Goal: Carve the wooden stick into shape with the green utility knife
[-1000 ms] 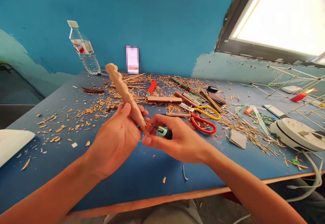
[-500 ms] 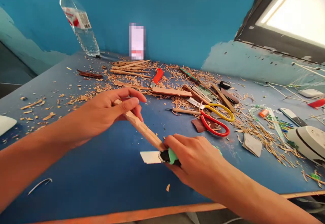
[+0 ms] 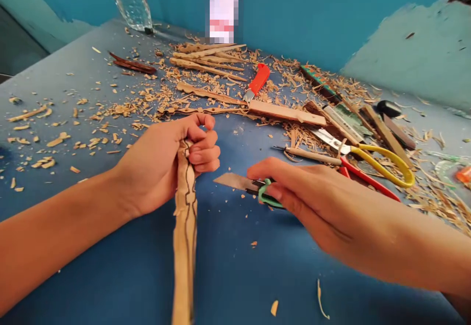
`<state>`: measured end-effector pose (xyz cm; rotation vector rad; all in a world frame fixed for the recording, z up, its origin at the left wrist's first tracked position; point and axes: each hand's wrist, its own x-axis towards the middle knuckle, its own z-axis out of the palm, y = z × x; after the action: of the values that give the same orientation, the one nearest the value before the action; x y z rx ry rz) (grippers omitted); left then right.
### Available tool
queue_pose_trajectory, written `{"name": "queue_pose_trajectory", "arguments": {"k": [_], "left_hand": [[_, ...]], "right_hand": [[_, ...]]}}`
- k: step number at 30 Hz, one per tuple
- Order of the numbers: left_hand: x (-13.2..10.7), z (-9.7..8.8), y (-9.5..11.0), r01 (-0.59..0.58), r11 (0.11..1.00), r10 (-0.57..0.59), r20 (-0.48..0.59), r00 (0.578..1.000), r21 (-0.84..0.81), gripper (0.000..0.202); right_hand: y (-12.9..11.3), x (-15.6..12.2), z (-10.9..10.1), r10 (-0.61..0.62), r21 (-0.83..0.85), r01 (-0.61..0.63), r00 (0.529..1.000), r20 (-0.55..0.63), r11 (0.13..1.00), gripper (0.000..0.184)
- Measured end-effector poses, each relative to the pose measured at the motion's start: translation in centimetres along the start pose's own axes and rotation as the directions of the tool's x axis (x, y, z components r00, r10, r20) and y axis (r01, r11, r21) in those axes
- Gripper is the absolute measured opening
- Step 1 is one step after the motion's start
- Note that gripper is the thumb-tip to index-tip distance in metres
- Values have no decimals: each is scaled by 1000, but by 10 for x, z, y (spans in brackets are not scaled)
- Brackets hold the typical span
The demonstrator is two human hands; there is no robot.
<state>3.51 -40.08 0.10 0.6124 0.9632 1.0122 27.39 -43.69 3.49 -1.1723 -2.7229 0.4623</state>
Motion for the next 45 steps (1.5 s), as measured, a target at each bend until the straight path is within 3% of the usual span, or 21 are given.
{"name": "queue_pose_trajectory", "arguments": {"k": [3,5,8,14,19,26,31,36,40,45], "left_hand": [[0,2,-1,-18,999,18,-6,1000,32,22],[0,4,-2,-34,998,35,-32,999,45,24],[-1,8,-3,-69,995,74,-84,994,66,26],[0,11,-9,-132,987,148,-194,970,89,25],[1,14,-10,-81,987,119,-296,948,137,29],[0,15,-10,-28,989,73,-311,947,147,29],[2,15,-14,-39,981,101,-329,939,192,27],[9,7,-21,-90,961,166,-281,945,263,20],[11,6,-24,-131,950,212,-276,938,285,21],[7,8,-23,-140,950,213,-253,944,279,23]], "right_hand": [[-8,17,8,-61,56,60,998,21,997,22],[-12,27,16,-78,35,79,997,-28,996,37],[-17,40,28,-106,-86,95,985,-135,992,53],[-27,50,44,-163,-302,103,970,-181,948,53],[-31,52,46,-207,-435,113,963,-173,893,54],[-28,54,45,-315,-498,198,935,-164,844,54],[-24,55,46,-323,-473,245,942,-90,846,54],[-20,58,48,-221,-402,231,973,70,886,57],[-19,61,49,-199,-342,241,968,156,908,62],[-12,68,42,-226,-216,276,947,230,937,52]]}}
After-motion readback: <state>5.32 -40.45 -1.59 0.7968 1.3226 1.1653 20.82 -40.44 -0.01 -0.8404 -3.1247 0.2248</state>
